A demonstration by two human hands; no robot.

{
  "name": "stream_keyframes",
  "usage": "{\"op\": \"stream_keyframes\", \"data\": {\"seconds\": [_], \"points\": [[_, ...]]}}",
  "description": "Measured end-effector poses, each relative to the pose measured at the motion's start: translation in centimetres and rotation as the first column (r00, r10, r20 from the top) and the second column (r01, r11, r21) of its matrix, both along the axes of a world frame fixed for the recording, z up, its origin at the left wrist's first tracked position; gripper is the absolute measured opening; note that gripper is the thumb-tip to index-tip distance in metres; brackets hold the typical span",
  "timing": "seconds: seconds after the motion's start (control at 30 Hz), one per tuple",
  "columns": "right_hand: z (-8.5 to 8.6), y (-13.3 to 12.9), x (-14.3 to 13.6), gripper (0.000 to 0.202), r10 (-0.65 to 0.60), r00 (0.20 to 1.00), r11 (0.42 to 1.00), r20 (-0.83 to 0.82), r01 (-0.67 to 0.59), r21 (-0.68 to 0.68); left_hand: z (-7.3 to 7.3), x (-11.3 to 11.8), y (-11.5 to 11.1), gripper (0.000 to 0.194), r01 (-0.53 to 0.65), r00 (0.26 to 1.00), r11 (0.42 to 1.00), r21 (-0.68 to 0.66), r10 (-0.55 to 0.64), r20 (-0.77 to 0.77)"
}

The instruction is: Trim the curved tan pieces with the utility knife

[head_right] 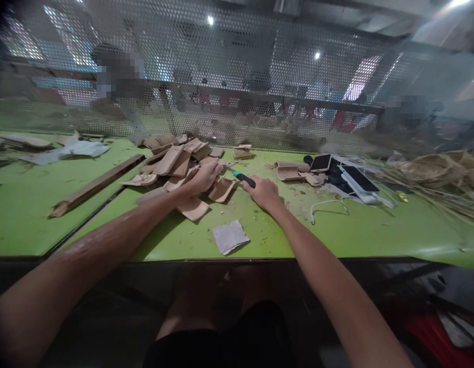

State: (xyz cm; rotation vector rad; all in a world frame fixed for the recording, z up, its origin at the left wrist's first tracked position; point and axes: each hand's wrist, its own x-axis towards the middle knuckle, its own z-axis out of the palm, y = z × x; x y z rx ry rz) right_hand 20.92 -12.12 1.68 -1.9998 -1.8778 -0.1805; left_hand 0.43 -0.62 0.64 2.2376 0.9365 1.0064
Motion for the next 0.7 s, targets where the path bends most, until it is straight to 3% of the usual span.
{"op": "stream_keyframes", "data": {"seconds": [0.23,0.47,0.7], "points": [[-0.2,0.3,0.2,0.05,-0.022,1.0,1.0,0.021,0.021,0.015,-0.5,0.1,0.3,0.027,0.006,1.0,1.0,-0.014,-0.006,0.016],[0.0,0.3,1.6,0.05,-0.111,0.993,0.993,-0.029,0.112,0.029,0.2,-0.1,-0.3,0.028,-0.002,0.998,0.999,0.05,0.005,-0.055],[0.0,0.3,0.5,0.05,0.076,0.995,0.997,-0.069,-0.076,0.011,-0.1,0.1,0.0,0.021,0.004,1.0,1.0,0.028,-0.004,0.009]]}}
